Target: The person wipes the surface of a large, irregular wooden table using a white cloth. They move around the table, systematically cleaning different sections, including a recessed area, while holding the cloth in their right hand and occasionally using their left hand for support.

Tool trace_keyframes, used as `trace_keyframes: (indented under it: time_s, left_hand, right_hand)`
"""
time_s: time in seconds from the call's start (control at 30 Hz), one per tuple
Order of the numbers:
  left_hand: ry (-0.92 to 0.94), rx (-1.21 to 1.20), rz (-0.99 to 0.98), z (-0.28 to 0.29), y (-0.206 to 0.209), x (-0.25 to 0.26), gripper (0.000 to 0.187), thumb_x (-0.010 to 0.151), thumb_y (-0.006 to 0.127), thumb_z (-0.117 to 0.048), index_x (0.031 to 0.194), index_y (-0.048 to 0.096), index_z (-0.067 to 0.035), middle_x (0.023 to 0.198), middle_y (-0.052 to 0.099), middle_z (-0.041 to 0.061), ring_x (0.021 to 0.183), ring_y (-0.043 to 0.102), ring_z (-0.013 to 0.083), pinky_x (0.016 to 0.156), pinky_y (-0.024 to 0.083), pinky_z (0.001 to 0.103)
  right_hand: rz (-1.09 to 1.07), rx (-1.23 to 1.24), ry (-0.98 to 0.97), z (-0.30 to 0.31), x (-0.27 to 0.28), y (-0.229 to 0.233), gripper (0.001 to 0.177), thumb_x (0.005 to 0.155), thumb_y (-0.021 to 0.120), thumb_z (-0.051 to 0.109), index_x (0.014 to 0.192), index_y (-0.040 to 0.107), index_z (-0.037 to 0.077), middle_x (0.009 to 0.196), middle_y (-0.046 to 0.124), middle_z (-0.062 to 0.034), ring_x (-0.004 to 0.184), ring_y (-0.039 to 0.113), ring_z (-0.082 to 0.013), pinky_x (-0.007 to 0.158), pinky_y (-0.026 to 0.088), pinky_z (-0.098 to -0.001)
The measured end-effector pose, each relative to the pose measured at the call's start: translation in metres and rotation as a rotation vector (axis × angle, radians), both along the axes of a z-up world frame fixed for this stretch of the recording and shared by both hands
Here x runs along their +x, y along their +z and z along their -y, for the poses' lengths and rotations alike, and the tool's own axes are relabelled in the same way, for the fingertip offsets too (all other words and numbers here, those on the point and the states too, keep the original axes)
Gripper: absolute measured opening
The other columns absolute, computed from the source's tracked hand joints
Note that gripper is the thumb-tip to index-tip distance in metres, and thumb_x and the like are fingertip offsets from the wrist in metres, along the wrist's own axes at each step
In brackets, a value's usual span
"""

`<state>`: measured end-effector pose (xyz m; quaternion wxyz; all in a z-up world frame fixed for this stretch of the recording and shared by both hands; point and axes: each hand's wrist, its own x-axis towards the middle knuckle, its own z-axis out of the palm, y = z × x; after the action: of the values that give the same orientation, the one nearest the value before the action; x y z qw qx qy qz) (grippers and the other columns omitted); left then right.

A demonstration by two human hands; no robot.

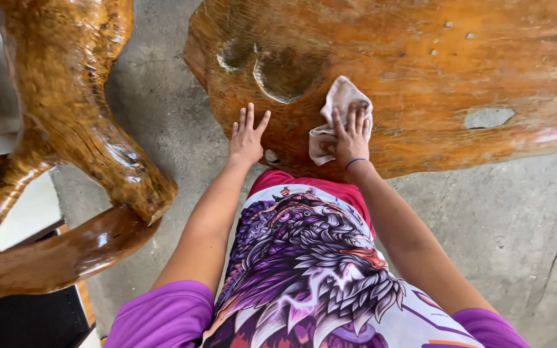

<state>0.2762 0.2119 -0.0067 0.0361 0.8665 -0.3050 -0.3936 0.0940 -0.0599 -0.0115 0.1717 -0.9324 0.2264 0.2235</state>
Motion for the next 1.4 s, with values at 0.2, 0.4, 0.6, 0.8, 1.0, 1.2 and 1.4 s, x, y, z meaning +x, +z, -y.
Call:
trace_keyframes:
  time_s: [0.2,0.4,0.6,0.8,1.0,1.2,1.4]
  left_hand:
    - [-0.016,0.002,0.06,-0.021,0.001,0.01,0.105,0.097,0.078,-0.02,0.183,0.018,-0.034,0.188,-0.007,0.02,0.169,0.001,0.0564,0.137,0.027,0.062]
    - [-0.027,0.019,0.087,-0.015,0.002,0.003,0.109,0.097,0.08,-0.019,0.183,0.015,-0.029,0.186,-0.008,0.025,0.167,0.0,0.0604,0.136,0.025,0.067]
    - [-0.025,0.027,0.117,-0.014,-0.008,-0.002,0.11,0.094,0.08,-0.019,0.183,0.015,-0.03,0.186,-0.008,0.024,0.166,-0.002,0.0616,0.135,0.024,0.069]
    - [0.097,0.0,0.122,-0.007,0.0,-0.016,0.106,0.097,0.075,-0.011,0.184,0.017,-0.029,0.186,-0.002,0.025,0.166,0.005,0.0615,0.131,0.035,0.067]
    - [0.497,-0.003,0.018,0.037,0.011,-0.062,0.11,0.096,0.077,-0.018,0.184,0.011,-0.026,0.184,-0.007,0.028,0.165,0.002,0.0628,0.127,0.042,0.067]
    - [0.564,0.003,-0.021,0.065,0.003,-0.115,0.111,0.095,0.079,-0.026,0.183,0.011,-0.02,0.183,-0.003,0.033,0.164,0.01,0.0662,0.129,0.039,0.07]
    - [0.506,0.089,-0.132,0.06,-0.001,-0.153,0.109,0.101,0.073,-0.029,0.181,0.0,-0.031,0.186,-0.016,0.02,0.17,-0.006,0.0507,0.117,0.049,0.062]
  right_hand:
    - [0.045,0.044,0.202,-0.045,-0.018,-0.016,0.12,0.084,0.084,0.056,0.181,0.017,0.036,0.187,0.008,-0.0206,0.171,0.006,-0.0489,0.139,0.009,-0.0626]
    - [0.006,0.031,0.14,-0.027,-0.073,-0.006,0.109,0.084,0.078,0.067,0.177,0.025,0.048,0.188,0.015,-0.0096,0.173,0.011,-0.0412,0.14,0.014,-0.0565]
    - [0.018,-0.006,-0.226,0.025,-0.126,-0.003,0.108,0.091,0.075,0.067,0.181,0.021,0.04,0.188,0.008,-0.0173,0.171,0.007,-0.0469,0.139,0.016,-0.0618]
    - [0.079,-0.079,-0.329,0.103,-0.155,-0.014,0.113,0.092,0.078,0.068,0.182,0.023,0.029,0.187,0.007,-0.0224,0.169,0.006,-0.0508,0.138,0.016,-0.0655]
    - [0.049,-0.076,-0.405,0.18,-0.11,-0.017,0.117,0.094,0.082,0.067,0.184,0.016,0.032,0.186,-0.003,-0.0203,0.17,-0.007,-0.0442,0.142,0.011,-0.063]
    - [0.168,-0.104,-0.202,0.186,-0.008,-0.032,0.113,0.096,0.086,0.066,0.183,0.022,0.033,0.186,0.005,-0.0211,0.17,-0.001,-0.0456,0.14,0.007,-0.0647]
    - [0.32,0.055,0.357,0.129,0.061,-0.056,0.11,0.091,0.093,0.05,0.179,0.035,0.02,0.179,0.01,-0.0365,0.164,0.003,-0.0607,0.132,0.01,-0.0756]
